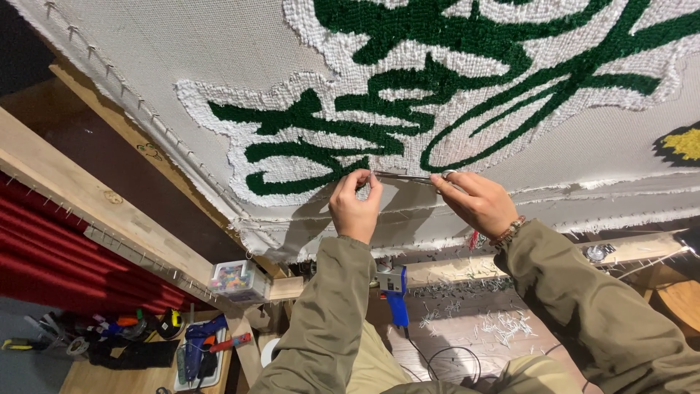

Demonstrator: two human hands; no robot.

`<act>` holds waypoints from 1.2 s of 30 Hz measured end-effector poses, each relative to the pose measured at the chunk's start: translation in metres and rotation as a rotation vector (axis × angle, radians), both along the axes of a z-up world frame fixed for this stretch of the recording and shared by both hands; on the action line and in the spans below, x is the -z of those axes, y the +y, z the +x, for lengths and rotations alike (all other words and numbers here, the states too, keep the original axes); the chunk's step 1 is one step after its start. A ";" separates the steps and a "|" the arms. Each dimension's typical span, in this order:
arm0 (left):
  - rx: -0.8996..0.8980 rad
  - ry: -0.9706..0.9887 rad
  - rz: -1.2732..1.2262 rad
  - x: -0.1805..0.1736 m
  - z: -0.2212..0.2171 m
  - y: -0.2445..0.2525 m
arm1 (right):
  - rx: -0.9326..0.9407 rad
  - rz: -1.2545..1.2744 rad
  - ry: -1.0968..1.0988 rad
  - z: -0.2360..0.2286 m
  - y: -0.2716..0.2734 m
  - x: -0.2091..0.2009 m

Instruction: Trimming excess yarn from a tufted rug using scissors to define the design edges.

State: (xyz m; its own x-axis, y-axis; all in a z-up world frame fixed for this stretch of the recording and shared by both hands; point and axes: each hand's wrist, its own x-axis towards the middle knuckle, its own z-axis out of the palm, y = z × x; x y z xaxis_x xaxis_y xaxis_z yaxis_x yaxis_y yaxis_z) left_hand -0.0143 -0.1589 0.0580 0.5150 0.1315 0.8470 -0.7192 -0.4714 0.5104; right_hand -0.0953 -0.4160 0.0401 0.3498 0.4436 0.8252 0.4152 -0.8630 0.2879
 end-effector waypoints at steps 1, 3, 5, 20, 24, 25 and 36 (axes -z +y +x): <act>0.000 0.000 0.001 -0.001 0.000 -0.001 | 0.000 0.001 0.000 0.002 0.000 0.001; -0.009 -0.003 0.005 -0.002 0.001 -0.001 | -0.004 0.012 0.016 0.005 0.001 0.004; -0.020 0.001 0.011 0.001 0.003 -0.002 | -0.002 0.009 0.000 0.008 0.001 0.006; -0.014 0.012 0.002 0.002 0.003 0.001 | 0.000 0.015 0.008 -0.002 0.011 0.002; 0.007 0.006 -0.025 -0.003 -0.001 0.002 | 0.001 0.046 -0.002 -0.009 0.009 -0.009; 0.007 0.006 -0.026 -0.004 -0.002 0.001 | 0.001 0.045 -0.002 -0.007 0.008 -0.007; -0.041 0.032 -0.003 -0.008 0.000 -0.006 | -0.001 0.018 -0.033 0.007 0.007 0.000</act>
